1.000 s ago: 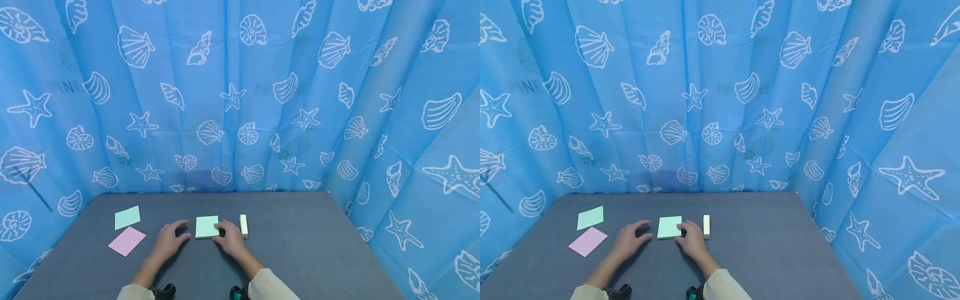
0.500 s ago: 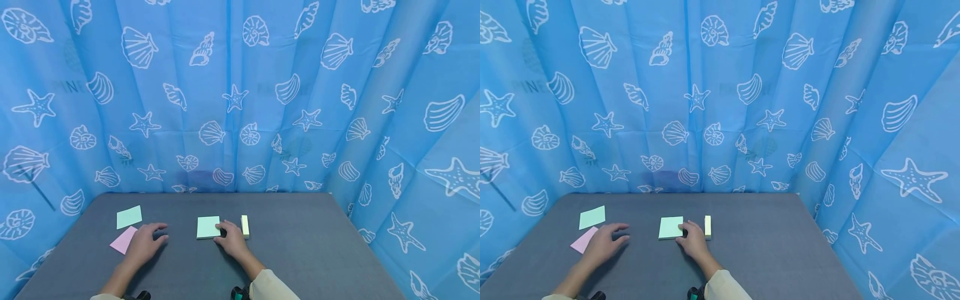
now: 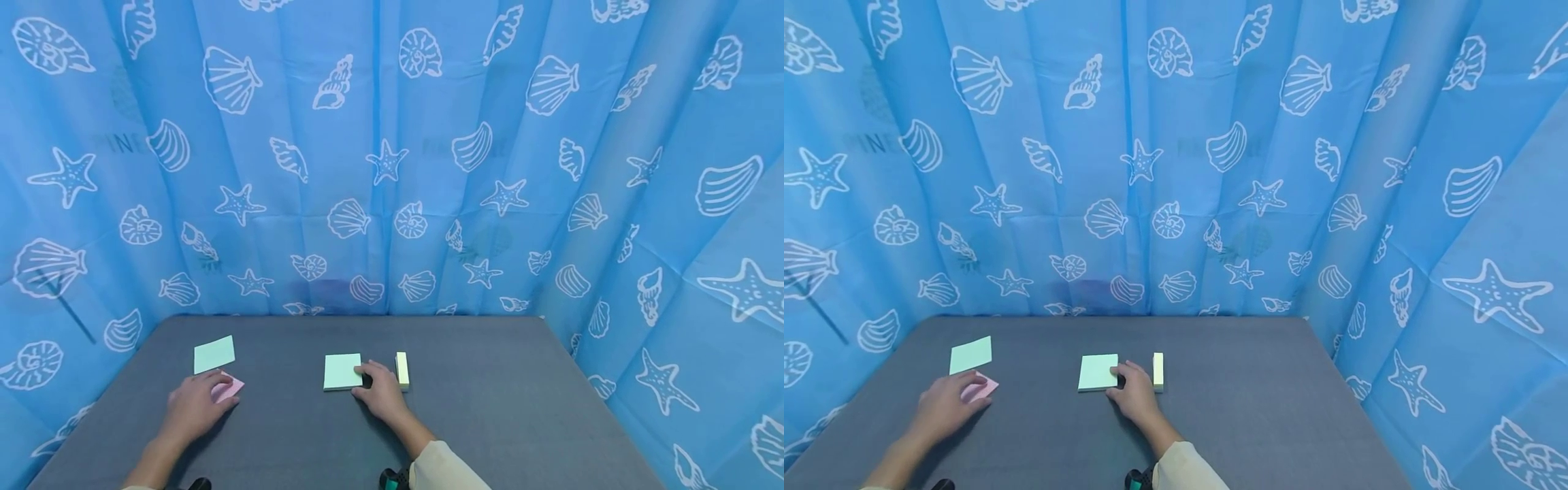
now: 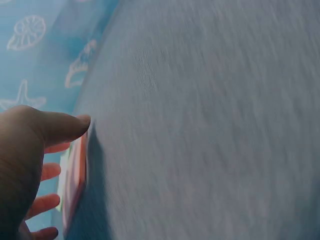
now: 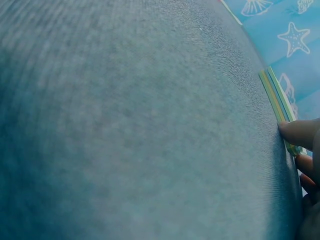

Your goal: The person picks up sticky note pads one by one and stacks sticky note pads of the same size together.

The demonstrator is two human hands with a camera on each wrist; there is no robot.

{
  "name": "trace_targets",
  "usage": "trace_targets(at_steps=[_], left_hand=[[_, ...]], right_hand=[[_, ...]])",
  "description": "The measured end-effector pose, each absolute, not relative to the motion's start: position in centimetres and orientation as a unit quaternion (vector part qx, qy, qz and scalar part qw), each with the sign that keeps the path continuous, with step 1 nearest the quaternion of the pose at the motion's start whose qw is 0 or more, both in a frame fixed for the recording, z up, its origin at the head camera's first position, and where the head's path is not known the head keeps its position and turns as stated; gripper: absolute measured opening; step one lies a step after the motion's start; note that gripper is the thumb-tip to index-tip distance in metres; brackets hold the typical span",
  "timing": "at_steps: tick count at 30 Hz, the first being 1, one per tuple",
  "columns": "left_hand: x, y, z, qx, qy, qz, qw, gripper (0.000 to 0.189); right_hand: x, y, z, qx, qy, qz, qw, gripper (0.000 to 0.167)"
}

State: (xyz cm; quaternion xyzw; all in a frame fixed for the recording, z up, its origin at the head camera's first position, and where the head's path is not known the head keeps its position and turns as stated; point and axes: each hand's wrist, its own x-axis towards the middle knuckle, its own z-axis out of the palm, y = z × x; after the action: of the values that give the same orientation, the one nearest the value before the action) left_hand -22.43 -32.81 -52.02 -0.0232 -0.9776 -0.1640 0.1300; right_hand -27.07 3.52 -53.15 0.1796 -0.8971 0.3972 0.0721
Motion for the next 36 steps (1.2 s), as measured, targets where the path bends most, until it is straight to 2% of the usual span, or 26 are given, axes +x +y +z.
trace_targets(at_steps=[6, 19, 27, 36], left_hand=[[-22.2, -33.5, -51.7, 0.000, -0.983, -0.162, 0.085, 0.043], [-22.8, -32.8, -51.5, -0.013, -0.985, -0.153, 0.079, 0.028], [-22.9, -32.5, -51.2, 0.010, -0.985, -0.158, 0.075, 0.030], [-22.4, -33.3, -50.5, 0.039, -0.964, -0.252, 0.073, 0.034]], right_hand=[[-27.1, 3.6, -53.1, 0.182, -0.895, 0.399, 0.075, 0.038], [-27.0, 3.6, -53.1, 0.179, -0.896, 0.401, 0.071, 0.037], [-27.1, 3.6, -53.1, 0.176, -0.896, 0.401, 0.068, 0.037], [-27.3, 3.4, -53.3, 0.175, -0.899, 0.395, 0.074, 0.037]])
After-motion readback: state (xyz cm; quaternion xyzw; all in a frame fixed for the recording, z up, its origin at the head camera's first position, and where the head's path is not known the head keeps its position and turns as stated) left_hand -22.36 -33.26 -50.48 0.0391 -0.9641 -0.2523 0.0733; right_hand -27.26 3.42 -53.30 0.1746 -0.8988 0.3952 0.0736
